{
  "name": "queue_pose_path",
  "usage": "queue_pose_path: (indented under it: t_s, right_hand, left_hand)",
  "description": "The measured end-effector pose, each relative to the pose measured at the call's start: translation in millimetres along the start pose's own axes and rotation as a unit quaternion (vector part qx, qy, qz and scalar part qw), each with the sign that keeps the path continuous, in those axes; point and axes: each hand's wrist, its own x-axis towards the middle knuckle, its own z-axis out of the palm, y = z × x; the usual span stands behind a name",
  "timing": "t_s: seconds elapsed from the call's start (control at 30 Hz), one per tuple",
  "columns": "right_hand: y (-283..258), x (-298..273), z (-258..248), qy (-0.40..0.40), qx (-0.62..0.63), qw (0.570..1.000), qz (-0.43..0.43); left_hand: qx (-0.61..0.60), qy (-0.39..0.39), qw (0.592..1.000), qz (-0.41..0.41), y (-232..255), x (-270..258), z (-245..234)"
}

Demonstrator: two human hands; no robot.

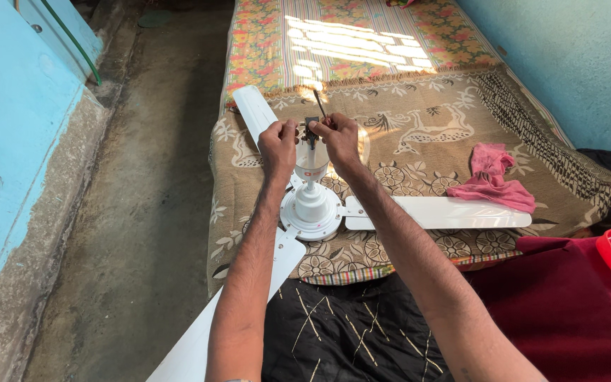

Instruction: The person attaches fan blades to the motor housing using a screwdriver, then wipes the motor housing with a cloth. The fan remains on the bed during the process.

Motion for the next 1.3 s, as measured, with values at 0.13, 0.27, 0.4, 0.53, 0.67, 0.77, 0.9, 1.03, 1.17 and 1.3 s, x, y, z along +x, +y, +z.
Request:
queue_pose_path:
  t_s: [0.13, 0.27, 0.4, 0.53, 0.67, 0.77, 0.9, 1.03, 1.17, 1.3]
  right_hand:
    - [2.3, 3.7, -1.3, -0.008, -0.004, 1.000, 0.002]
    - [8.5, 5.5, -5.3, -0.014, -0.026, 0.999, -0.020]
    - [18.3, 5.0, -12.9, -0.035, 0.095, 0.995, -0.014]
    - [21.3, 11.9, -16.3, -0.048, 0.132, 0.990, 0.001]
    - [19.6, 12.4, -19.5, -0.053, 0.129, 0.990, 0.000]
    - [18.0, 10.2, -18.4, -0.045, 0.165, 0.985, 0.016]
    - [17.3, 7.4, -15.9, -0.045, 0.200, 0.979, 0.019]
    - [12.8, 9.7, -15.5, -0.030, 0.206, 0.978, 0.032]
    - [16.0, 4.3, -13.6, -0.016, 0.178, 0.984, -0.008]
    - [16.8, 5.4, -12.3, -0.007, 0.113, 0.994, -0.007]
  left_hand:
    - [-0.017, -0.001, 0.997, 0.080, 1.9, -6.9, -0.2]
    - [0.004, -0.006, 0.996, 0.094, 4.6, -7.3, 1.2]
    - [0.005, -0.003, 0.997, 0.083, 6.6, -9.9, 8.4]
    - [0.028, 0.035, 0.992, 0.122, 9.0, -15.2, 17.0]
    - [0.073, 0.048, 0.986, 0.140, 14.0, -15.2, 20.0]
    - [0.087, 0.036, 0.986, 0.141, 17.9, -14.8, 21.8]
    - [0.118, 0.057, 0.978, 0.159, 18.4, -17.3, 23.9]
    - [0.117, 0.067, 0.979, 0.152, 19.5, -13.6, 26.4]
    - [0.089, 0.063, 0.989, 0.101, 16.3, -15.1, 25.4]
    - [0.072, 0.039, 0.993, 0.089, 15.5, -11.6, 19.4]
